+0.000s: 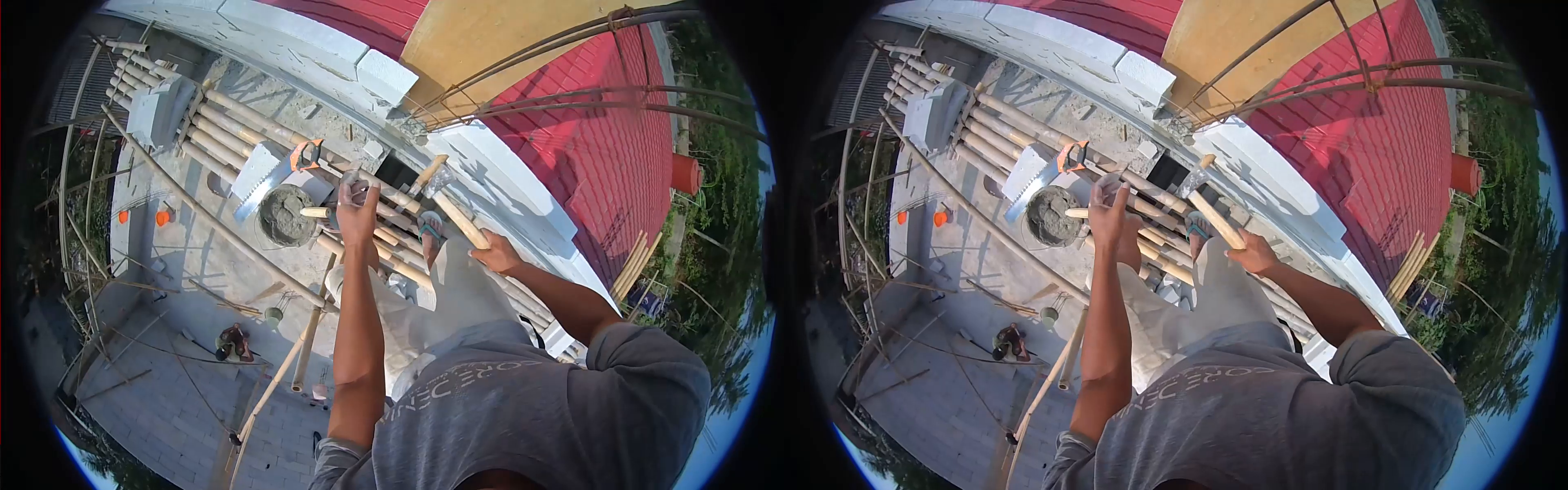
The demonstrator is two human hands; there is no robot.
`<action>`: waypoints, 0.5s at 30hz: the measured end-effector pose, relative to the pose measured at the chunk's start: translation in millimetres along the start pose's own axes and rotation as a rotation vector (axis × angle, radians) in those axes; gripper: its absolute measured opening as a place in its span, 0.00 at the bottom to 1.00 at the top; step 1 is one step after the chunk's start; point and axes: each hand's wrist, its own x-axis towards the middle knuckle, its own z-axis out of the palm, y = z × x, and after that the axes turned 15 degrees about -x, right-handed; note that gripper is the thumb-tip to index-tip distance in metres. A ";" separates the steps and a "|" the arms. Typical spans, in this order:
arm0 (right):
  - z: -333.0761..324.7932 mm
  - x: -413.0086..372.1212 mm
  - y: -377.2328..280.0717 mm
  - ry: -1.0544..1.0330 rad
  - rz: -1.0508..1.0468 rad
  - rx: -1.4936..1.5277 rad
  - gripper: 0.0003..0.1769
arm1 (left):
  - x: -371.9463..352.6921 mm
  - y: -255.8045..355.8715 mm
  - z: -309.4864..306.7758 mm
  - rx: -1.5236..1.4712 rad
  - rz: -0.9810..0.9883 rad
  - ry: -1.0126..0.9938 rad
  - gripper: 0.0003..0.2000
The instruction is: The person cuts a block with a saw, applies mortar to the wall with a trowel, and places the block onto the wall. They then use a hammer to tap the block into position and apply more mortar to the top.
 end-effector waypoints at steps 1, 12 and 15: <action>-2.3 -14.4 17.6 -0.038 0.029 -0.029 0.49 | -5.6 38.8 23.8 0.047 0.072 -0.044 0.27; 81.6 -100.0 128.6 -0.290 0.596 0.785 0.22 | 4.0 169.0 187.4 0.345 0.637 -0.406 0.51; 121.7 -120.3 125.0 -0.189 0.748 1.169 0.21 | -5.2 166.6 198.4 0.401 0.580 -0.417 0.51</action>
